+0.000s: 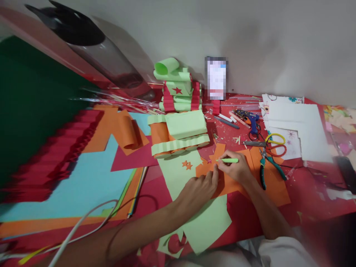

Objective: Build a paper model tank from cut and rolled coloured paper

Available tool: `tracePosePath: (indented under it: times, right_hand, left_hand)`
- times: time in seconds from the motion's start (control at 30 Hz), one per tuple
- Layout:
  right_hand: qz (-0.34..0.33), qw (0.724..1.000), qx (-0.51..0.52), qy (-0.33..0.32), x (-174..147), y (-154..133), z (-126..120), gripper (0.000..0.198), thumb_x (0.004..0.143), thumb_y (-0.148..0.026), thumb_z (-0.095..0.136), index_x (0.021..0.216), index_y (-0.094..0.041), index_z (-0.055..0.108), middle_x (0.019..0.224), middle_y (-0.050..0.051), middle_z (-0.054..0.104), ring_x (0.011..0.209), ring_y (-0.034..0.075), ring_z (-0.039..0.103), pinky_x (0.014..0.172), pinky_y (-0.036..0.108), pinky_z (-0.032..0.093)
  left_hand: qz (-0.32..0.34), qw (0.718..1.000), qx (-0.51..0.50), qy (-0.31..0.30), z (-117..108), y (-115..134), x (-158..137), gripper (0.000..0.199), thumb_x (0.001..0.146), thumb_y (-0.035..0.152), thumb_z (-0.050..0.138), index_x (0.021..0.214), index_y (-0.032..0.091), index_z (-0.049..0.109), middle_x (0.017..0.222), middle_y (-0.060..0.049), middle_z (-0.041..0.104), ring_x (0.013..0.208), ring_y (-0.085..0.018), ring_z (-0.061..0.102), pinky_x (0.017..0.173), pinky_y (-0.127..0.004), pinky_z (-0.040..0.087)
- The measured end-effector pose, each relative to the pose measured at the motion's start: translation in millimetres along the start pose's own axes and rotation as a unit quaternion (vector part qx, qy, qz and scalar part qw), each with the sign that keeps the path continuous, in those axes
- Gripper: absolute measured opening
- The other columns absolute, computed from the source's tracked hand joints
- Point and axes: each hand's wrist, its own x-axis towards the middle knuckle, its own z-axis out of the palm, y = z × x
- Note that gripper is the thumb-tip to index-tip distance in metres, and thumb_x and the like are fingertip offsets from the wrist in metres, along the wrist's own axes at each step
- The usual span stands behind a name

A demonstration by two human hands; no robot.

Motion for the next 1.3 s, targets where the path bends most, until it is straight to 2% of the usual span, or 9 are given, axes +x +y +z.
tracePosePath:
  times: [0.37, 0.53, 0.77, 0.93, 1.1, 1.3]
  right_hand:
    - [-0.001, 1.0, -0.003, -0.022, -0.2, -6.4, -2.2, 0.012, 0.084, -0.029, 0.069, 0.076, -0.02, 0.067, 0.065, -0.002, 0.065, 0.057, 0.012, 0.051, 0.054, 0.023, 0.041]
    - [-0.012, 1.0, -0.001, -0.024, -0.4, -6.0, -2.2, 0.012, 0.085, -0.029, 0.069, 0.077, -0.02, 0.067, 0.065, -0.002, 0.065, 0.057, 0.012, 0.052, 0.055, 0.023, 0.042]
    - [-0.015, 1.0, -0.009, 0.002, -0.6, -3.5, -0.3, 0.013, 0.084, -0.03, 0.068, 0.075, -0.021, 0.065, 0.064, -0.002, 0.064, 0.056, 0.012, 0.051, 0.054, 0.024, 0.041]
    - [-0.007, 0.999, -0.01, 0.039, -0.3, -3.2, -1.0, 0.018, 0.083, -0.033, 0.069, 0.072, -0.021, 0.06, 0.06, -0.003, 0.058, 0.054, 0.012, 0.048, 0.051, 0.024, 0.039]
    - [-0.003, 0.998, -0.006, 0.065, -0.2, -4.0, -1.9, 0.013, 0.083, -0.03, 0.067, 0.076, -0.021, 0.061, 0.067, -0.002, 0.064, 0.059, 0.013, 0.055, 0.057, 0.025, 0.043]
    - [-0.002, 0.998, 0.003, 0.059, 0.1, -3.1, -2.9, 0.014, 0.085, -0.032, 0.068, 0.077, -0.021, 0.062, 0.068, -0.002, 0.065, 0.059, 0.014, 0.055, 0.057, 0.025, 0.044]
  left_hand:
    - [0.011, 1.0, -0.013, -0.022, -5.3, -2.3, 2.0, 0.05, 0.087, -0.002, 0.053, 0.136, -0.003, 0.063, 0.069, -0.004, 0.061, 0.051, -0.016, 0.063, 0.044, -0.022, 0.041]
    - [0.01, 1.0, -0.017, -0.012, -2.7, -2.5, 1.7, 0.049, 0.085, -0.002, 0.055, 0.134, -0.004, 0.064, 0.068, -0.004, 0.059, 0.051, -0.016, 0.064, 0.044, -0.022, 0.041]
    - [0.001, 1.0, -0.028, -0.011, -3.3, -2.3, 1.7, 0.047, 0.086, -0.001, 0.055, 0.132, -0.002, 0.064, 0.069, -0.004, 0.061, 0.051, -0.016, 0.064, 0.044, -0.022, 0.041]
    - [-0.004, 0.999, -0.039, -0.013, -2.9, -2.6, 2.0, 0.046, 0.088, 0.0, 0.055, 0.133, -0.001, 0.063, 0.07, -0.005, 0.061, 0.052, -0.016, 0.064, 0.045, -0.022, 0.04]
    - [0.001, 0.999, -0.03, -0.011, 0.3, -2.1, 1.1, 0.046, 0.088, 0.001, 0.054, 0.133, -0.001, 0.062, 0.071, -0.005, 0.061, 0.053, -0.016, 0.063, 0.045, -0.023, 0.038]
    - [-0.003, 0.999, -0.033, -0.004, 1.1, -1.1, 1.0, 0.045, 0.088, 0.001, 0.056, 0.133, -0.001, 0.061, 0.071, -0.004, 0.06, 0.053, -0.015, 0.062, 0.045, -0.024, 0.035]
